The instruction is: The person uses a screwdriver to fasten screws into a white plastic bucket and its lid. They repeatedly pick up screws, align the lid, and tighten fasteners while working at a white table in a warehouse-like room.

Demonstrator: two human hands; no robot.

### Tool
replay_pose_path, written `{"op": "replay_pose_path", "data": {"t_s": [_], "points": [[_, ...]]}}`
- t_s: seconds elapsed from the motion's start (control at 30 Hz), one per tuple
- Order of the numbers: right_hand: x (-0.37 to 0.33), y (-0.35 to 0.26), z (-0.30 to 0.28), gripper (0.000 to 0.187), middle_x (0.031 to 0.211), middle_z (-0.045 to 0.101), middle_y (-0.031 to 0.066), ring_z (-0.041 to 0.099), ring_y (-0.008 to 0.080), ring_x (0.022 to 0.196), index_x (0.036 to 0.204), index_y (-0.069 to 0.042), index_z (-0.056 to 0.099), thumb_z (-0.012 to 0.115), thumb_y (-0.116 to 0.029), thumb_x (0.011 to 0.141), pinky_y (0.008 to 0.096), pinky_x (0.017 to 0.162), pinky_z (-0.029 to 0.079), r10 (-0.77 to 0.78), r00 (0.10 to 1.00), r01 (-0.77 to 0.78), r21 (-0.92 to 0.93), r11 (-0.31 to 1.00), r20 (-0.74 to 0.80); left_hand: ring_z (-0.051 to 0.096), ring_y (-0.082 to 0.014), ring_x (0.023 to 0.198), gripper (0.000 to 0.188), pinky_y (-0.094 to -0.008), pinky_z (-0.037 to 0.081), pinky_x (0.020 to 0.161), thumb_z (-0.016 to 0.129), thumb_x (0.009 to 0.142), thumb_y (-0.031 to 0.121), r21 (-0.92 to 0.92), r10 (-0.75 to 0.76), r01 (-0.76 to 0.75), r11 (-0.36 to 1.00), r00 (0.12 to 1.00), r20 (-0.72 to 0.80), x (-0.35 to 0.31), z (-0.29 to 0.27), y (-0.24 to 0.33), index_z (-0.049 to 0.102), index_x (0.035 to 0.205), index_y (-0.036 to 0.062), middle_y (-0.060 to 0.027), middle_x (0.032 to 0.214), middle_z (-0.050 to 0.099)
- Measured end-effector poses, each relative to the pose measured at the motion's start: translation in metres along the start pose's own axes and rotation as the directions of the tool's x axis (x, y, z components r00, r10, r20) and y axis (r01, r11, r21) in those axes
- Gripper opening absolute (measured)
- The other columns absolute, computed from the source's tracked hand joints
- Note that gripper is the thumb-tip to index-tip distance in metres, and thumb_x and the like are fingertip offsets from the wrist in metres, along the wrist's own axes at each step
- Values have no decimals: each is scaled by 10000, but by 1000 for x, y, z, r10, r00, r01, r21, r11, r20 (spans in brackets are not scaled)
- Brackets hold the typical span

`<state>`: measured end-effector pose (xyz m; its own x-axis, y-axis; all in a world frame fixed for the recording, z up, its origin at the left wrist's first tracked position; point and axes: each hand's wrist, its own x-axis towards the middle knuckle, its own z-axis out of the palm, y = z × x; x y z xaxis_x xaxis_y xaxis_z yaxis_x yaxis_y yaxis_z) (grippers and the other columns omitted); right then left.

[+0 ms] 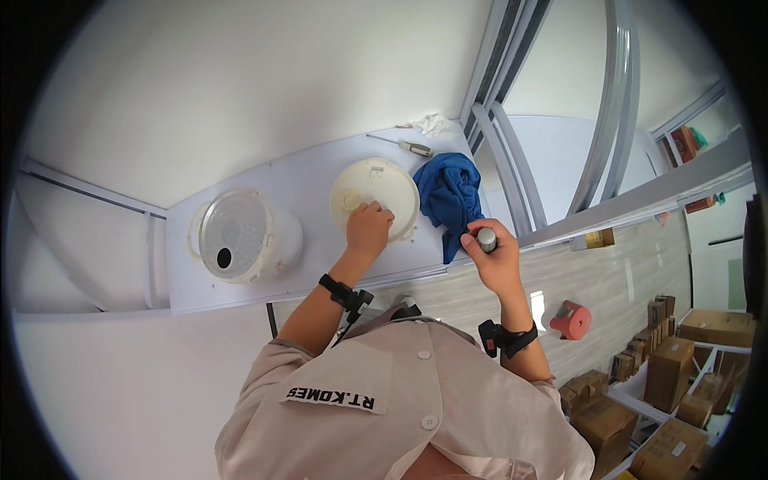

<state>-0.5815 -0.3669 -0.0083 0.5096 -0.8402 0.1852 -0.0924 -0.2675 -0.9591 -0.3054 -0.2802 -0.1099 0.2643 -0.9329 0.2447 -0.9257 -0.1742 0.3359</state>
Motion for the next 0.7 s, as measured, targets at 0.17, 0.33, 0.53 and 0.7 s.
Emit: {"op": "replay_pose_path", "data": {"t_s": [0.17, 0.33, 0.53, 0.7], "points": [[2, 5, 0, 179, 953, 712, 28, 629, 106, 847, 1104, -39, 718, 823, -55, 960, 273, 766, 528, -35, 999, 35, -16, 999, 4, 675, -321, 965, 57, -450, 560, 848, 771, 937, 167, -137, -60, 55, 989, 998, -31, 1, -12, 11, 780, 962, 117, -74, 970, 716], [8, 2, -4, 196, 1007, 711, 62, 634, 137, 905, 1150, -38, 671, 777, -73, 989, 297, 824, 526, -52, 998, 56, 142, 988, -36, 713, -323, 896, 96, -397, 575, 780, 732, 994, 118, -485, -84, 58, 873, 996, -32, -4, -44, 29, 767, 1052, 51, -135, 997, 748], [29, -25, -5, 219, 1000, 669, 91, 601, 168, 899, 1162, -29, 593, 597, -208, 1036, 322, 847, 486, -171, 985, 173, 154, 973, -31, 714, -293, 875, 109, -381, 573, 780, 735, 988, 93, -616, -73, 59, 786, 997, 2, -19, -94, 51, 756, 1068, 22, -130, 1017, 766], [45, -37, 9, 282, 946, 668, 149, 627, 220, 858, 1152, -32, 566, 591, -295, 1053, 370, 822, 504, -124, 987, 154, 352, 923, -107, 674, -161, 804, 129, -296, 541, 740, 769, 968, 34, -701, -125, 88, 708, 992, -2, -37, -132, 49, 769, 1095, 12, -67, 951, 754]]}}
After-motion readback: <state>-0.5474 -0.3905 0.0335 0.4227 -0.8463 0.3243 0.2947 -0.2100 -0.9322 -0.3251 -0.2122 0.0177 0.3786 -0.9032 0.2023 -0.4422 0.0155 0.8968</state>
